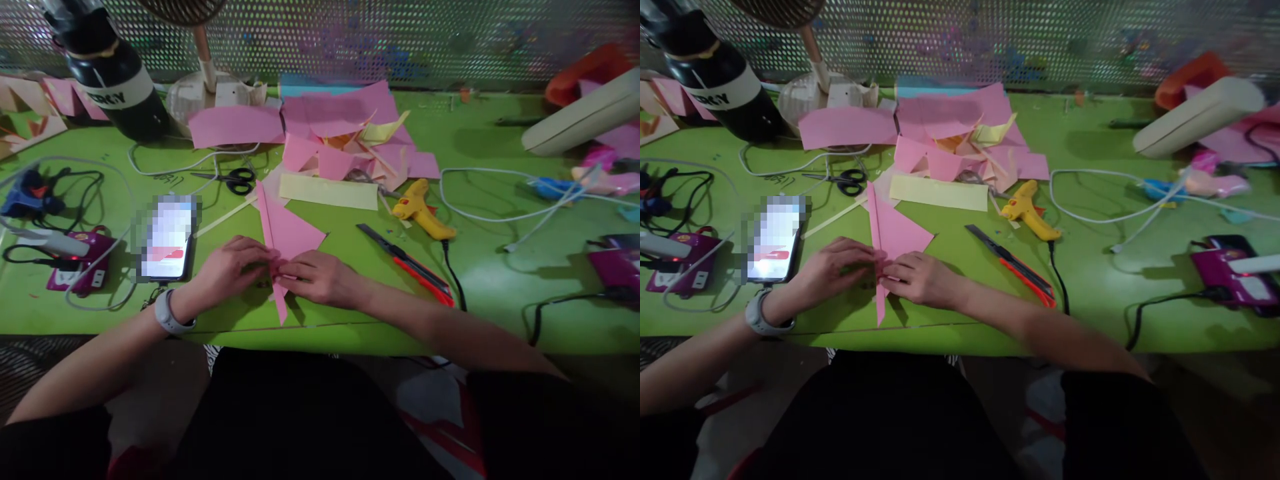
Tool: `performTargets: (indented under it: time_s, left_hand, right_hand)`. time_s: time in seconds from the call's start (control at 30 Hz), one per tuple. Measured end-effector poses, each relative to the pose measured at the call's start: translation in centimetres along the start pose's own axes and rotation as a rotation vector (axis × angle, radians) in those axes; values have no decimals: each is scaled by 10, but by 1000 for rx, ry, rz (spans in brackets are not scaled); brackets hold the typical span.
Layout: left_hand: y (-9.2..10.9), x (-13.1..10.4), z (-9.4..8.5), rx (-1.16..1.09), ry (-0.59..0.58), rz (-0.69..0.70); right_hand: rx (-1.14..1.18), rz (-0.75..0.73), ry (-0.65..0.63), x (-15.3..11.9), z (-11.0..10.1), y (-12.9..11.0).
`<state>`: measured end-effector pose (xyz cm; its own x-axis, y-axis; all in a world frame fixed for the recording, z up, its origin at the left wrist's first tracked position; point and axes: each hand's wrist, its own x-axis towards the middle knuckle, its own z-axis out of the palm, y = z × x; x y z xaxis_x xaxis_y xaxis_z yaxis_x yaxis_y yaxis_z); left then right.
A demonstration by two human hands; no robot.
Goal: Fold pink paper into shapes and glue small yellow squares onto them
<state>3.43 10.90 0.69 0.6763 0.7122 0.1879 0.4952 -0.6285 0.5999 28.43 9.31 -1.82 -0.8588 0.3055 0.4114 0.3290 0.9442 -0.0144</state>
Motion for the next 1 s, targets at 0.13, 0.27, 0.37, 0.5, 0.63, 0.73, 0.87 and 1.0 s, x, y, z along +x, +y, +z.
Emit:
performTargets:
  time_s: [0.13,0.27,0.37,0.5,0.63,0.73,0.87,1.0]
  left_hand:
    - [-4,-5,7,-50,-1,54]
    - [-4,-6,10,-61,37,108]
    - [-4,-6,10,-51,69,134]
    - [-3,-7,10,30,112,151]
    - [-1,-7,10,115,230,69]
    - [-2,-8,10,127,269,22]
    - [-3,-6,7,271,347,41]
    - [-2,-2,0,384,441,57]
  right_hand:
    - [-28,-16,57,0,0,0]
    - [-10,-20,161,1,1,0]
    - [14,-5,233,2,1,1]
    - [45,-7,289,4,-2,2]
    - [54,-34,325,5,-7,2]
    - [67,-59,354,5,-13,3]
    - [-1,-116,364,3,-26,4]
    - [-87,-159,413,3,-45,2]
